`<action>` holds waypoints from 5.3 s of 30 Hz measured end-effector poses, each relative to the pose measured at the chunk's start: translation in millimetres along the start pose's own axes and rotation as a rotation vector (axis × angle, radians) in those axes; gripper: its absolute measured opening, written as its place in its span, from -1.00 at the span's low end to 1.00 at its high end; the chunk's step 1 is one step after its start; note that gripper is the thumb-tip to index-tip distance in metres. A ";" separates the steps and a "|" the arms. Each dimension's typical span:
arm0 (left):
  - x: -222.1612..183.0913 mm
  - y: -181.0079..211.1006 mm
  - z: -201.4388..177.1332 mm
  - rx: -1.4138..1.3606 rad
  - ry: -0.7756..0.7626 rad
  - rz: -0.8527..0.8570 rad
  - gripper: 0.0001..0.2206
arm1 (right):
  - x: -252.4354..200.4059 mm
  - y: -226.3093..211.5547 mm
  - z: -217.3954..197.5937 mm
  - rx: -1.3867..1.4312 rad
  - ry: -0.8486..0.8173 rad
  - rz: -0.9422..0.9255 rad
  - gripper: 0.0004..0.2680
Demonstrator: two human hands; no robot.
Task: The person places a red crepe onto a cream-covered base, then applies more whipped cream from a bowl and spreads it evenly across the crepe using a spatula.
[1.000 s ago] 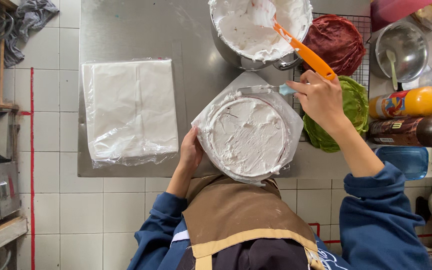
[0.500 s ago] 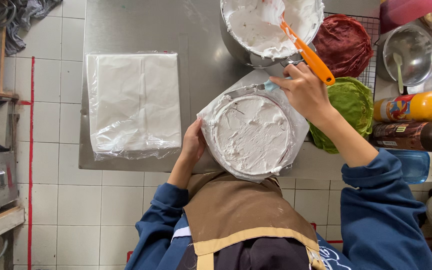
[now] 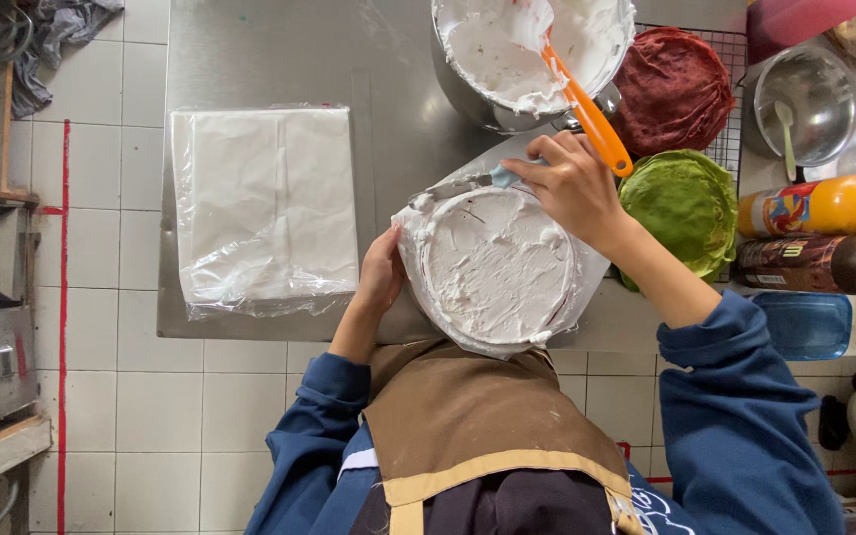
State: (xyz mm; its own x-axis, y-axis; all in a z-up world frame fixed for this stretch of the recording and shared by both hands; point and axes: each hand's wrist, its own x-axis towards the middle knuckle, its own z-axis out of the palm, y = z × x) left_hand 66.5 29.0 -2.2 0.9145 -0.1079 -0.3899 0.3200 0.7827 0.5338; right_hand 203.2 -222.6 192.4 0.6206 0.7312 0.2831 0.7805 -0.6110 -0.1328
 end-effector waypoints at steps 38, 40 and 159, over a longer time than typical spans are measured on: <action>-28.9 -9.6 0.9 -0.073 0.015 0.003 -0.55 | -55.1 45.2 -50.8 1.128 0.431 0.844 -0.76; -29.5 -14.6 0.7 -0.073 0.023 0.005 -0.53 | -72.3 56.0 -61.3 1.106 0.500 0.835 -0.78; -111.5 -101.3 -21.6 -0.007 -0.044 0.003 -0.62 | -183.9 -184.4 -17.4 0.323 -0.245 0.508 -0.65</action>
State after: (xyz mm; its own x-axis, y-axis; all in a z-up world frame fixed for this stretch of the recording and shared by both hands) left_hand -73.2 -25.1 -29.1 0.9255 -0.1326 -0.3548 0.3157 0.7876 0.5292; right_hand -56.2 -249.7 181.4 0.8878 0.4469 -0.1100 0.3452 -0.8047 -0.4830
